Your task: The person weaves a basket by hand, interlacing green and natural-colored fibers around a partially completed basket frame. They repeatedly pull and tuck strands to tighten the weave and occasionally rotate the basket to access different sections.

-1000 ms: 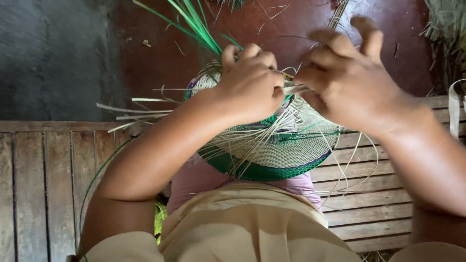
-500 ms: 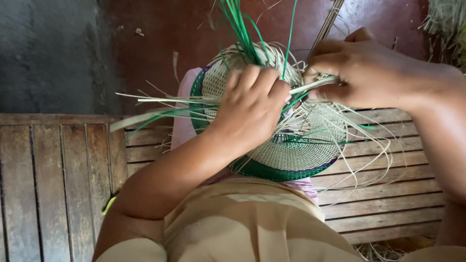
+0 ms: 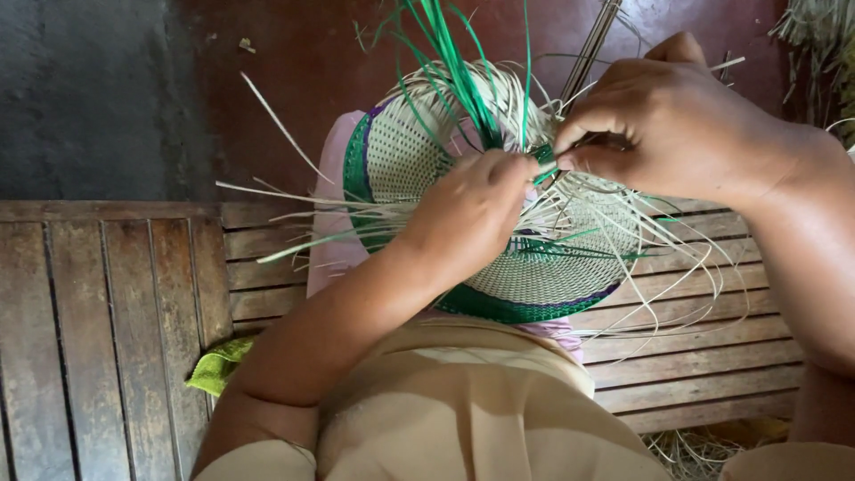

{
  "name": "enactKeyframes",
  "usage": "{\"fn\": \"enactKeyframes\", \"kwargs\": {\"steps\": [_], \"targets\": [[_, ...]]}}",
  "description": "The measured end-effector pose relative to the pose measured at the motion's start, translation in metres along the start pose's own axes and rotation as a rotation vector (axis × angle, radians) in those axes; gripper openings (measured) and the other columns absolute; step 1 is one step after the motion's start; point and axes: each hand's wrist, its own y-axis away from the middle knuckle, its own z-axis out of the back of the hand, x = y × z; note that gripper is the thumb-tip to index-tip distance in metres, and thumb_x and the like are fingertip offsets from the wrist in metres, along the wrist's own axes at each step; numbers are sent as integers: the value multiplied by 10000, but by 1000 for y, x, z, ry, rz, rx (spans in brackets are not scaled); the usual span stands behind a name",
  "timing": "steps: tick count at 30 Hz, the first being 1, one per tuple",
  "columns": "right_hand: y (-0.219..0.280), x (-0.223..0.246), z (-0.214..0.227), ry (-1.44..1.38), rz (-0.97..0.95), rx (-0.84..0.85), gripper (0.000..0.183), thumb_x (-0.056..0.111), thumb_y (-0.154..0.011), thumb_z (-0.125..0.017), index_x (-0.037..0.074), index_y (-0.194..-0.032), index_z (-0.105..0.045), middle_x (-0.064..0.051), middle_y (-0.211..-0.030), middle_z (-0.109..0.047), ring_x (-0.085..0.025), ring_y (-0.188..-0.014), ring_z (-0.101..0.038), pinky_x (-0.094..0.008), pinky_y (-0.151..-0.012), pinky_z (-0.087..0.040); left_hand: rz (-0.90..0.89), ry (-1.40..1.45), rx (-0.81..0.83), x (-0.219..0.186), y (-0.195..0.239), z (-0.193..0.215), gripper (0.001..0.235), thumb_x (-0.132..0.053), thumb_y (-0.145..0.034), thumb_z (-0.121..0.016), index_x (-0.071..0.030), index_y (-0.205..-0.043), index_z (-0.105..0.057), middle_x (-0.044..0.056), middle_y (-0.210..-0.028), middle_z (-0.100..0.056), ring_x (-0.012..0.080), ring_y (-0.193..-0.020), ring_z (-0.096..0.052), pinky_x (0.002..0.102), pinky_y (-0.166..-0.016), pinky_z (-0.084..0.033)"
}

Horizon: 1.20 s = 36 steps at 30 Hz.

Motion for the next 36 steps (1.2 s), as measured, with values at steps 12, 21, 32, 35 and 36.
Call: {"fn": "enactKeyframes", "kwargs": {"steps": [12,21,32,35,36], "targets": [[4,12,7,71,13,-90,139,200,-884,-791,235,-1006,-735,49,-1070,-699,-184,-1004,-676,-443,-927,-338,-35,-8,83,-2,-1,-17,194,99,-881,-568,32,-1056,-617,175,-950,-562,398,-827,-596,503,-724,-524],[10,21,14,-161,62,-371,173,-1,-1159,-628,-133,-1268,-656,-280,-1168,-672,-421,-1050,-653,-497,-898,-531,-33,109,98,-12,-21,8,300,290,-732,-434,12,-844,-443,186,-774,-527,353,-659,-504,465,-559,-365],[8,56,11,-883,-187,-696,235,254,-1204,-549,26,-1257,-560,-106,-1212,-621,-175,-1064,-644,-260,-897,-539,64,143,151,-12,-21,26,661,123,-870,-699,22,-1454,-408,289,-1386,-557,427,-1218,-646,455,-1029,-568],[-2,68,14,-1134,-163,-766,213,238,-1150,-607,71,-1280,-587,-80,-1227,-673,-157,-1118,-695,-236,-950,-589,83,27,164,-6,-20,33,545,41,-836,-695,-39,-1357,-556,191,-1234,-653,394,-1104,-662,497,-898,-552],[-6,73,16,-1238,-152,-766,254,224,-1123,-616,58,-1315,-595,-75,-1213,-685,-155,-1122,-708,-239,-965,-621,116,-19,167,-4,-19,35,489,-11,-837,-665,-56,-1319,-591,156,-1203,-677,379,-1101,-644,488,-892,-524]]}}
